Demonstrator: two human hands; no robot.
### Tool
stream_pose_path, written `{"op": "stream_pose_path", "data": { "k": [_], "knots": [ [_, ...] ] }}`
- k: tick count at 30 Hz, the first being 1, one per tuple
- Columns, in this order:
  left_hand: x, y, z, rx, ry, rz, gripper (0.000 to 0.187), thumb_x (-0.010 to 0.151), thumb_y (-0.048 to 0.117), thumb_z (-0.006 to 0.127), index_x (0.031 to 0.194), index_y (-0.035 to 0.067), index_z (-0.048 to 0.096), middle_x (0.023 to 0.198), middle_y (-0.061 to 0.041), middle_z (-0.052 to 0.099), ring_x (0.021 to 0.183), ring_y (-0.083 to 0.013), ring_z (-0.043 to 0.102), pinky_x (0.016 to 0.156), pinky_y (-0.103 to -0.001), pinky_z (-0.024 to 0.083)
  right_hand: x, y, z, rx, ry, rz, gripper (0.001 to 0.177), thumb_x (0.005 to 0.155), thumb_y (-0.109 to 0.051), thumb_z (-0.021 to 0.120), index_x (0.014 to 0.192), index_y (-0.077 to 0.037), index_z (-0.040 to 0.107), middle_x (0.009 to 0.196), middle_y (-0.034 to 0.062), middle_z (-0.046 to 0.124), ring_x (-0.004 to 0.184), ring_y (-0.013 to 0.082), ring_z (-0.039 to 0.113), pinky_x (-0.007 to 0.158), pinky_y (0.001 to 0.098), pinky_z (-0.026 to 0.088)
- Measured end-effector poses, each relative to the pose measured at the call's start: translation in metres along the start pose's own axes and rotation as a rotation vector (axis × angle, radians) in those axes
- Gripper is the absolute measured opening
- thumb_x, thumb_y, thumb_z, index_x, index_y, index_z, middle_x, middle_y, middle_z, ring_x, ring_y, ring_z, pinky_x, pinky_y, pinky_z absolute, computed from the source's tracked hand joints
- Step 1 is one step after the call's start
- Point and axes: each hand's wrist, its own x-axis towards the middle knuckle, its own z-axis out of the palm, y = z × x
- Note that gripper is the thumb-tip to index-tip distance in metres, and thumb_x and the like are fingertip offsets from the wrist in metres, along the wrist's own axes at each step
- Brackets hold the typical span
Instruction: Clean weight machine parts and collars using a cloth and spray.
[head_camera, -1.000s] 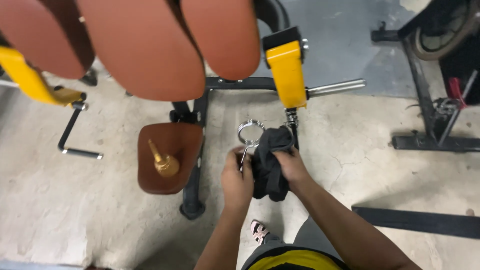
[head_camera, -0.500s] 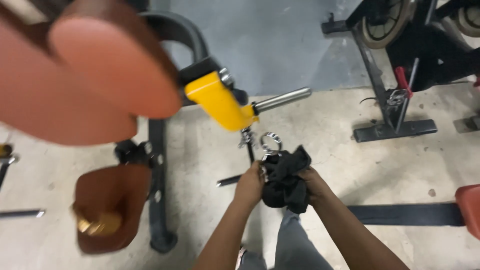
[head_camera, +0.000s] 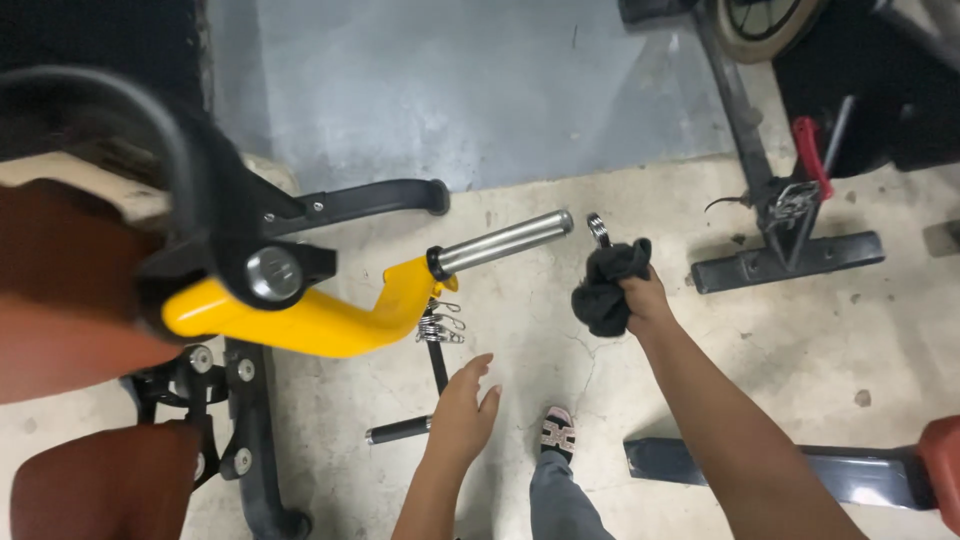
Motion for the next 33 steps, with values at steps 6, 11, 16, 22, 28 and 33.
{"op": "stream_pose_path", "data": {
  "k": [6,11,16,22,28,33],
  "knots": [
    [0.031,-0.002,0.02,-0.079,-0.006,-0.033,0.047,0.09,0.012,0.068,0.135,0.011,0.06,0.13,-0.014,0.067,0.114,-0.0301,0.067,0.096,-0.038,0.054,0.053,0.031,0.007,-0.162,0.247,0.023,0.047,0.087,0.008,0.066,0.131,-0.009,0.056,0.117,0.0095,0.068,0.103,0.0236,0.07,0.085,0.0382,0.061],
    [0.053,0.011,0.029,-0.094,0.041,0.0,0.042,0.092,0.012,0.067,0.133,0.009,0.061,0.129,-0.014,0.068,0.113,-0.0302,0.068,0.095,-0.038,0.054,0.054,0.054,0.004,-0.077,0.189,0.003,0.054,0.087,0.013,0.062,0.136,-0.008,0.053,0.123,0.0106,0.065,0.106,0.0242,0.068,0.087,0.0384,0.061],
    [0.069,0.014,0.043,-0.072,0.078,0.017,0.041,0.092,0.013,0.066,0.133,0.01,0.062,0.128,-0.013,0.069,0.112,-0.0302,0.069,0.094,-0.038,0.054,0.051,0.076,0.017,0.076,0.124,-0.007,0.058,0.087,0.015,0.062,0.139,-0.008,0.049,0.123,0.0105,0.064,0.107,0.0235,0.067,0.088,0.0382,0.062],
    [0.081,0.015,0.055,-0.065,0.092,-0.028,0.039,0.093,0.013,0.065,0.132,0.012,0.062,0.126,-0.012,0.07,0.112,-0.03,0.069,0.093,-0.039,0.054,0.04,0.072,0.033,-0.041,0.127,-0.08,0.057,0.089,0.01,0.069,0.139,-0.007,0.048,0.122,0.0081,0.064,0.106,0.0197,0.066,0.089,0.0341,0.059],
    [0.08,0.006,0.068,-0.07,0.09,-0.026,0.039,0.093,0.013,0.064,0.132,0.012,0.063,0.124,-0.012,0.071,0.111,-0.0297,0.069,0.092,-0.039,0.055,0.036,0.065,0.038,-0.122,0.116,-0.091,0.056,0.087,0.009,0.069,0.138,-0.005,0.051,0.121,0.0083,0.065,0.106,0.0189,0.066,0.088,0.0329,0.059],
    [0.076,0.004,0.074,-0.089,0.114,0.016,0.038,0.092,0.01,0.064,0.13,0.01,0.064,0.122,-0.012,0.071,0.11,-0.0296,0.069,0.094,-0.039,0.054,0.051,0.079,0.026,-0.131,0.133,-0.098,0.059,0.083,0.01,0.067,0.138,-0.005,0.052,0.121,0.0081,0.066,0.105,0.0197,0.067,0.086,0.0335,0.059]
  ]
}}
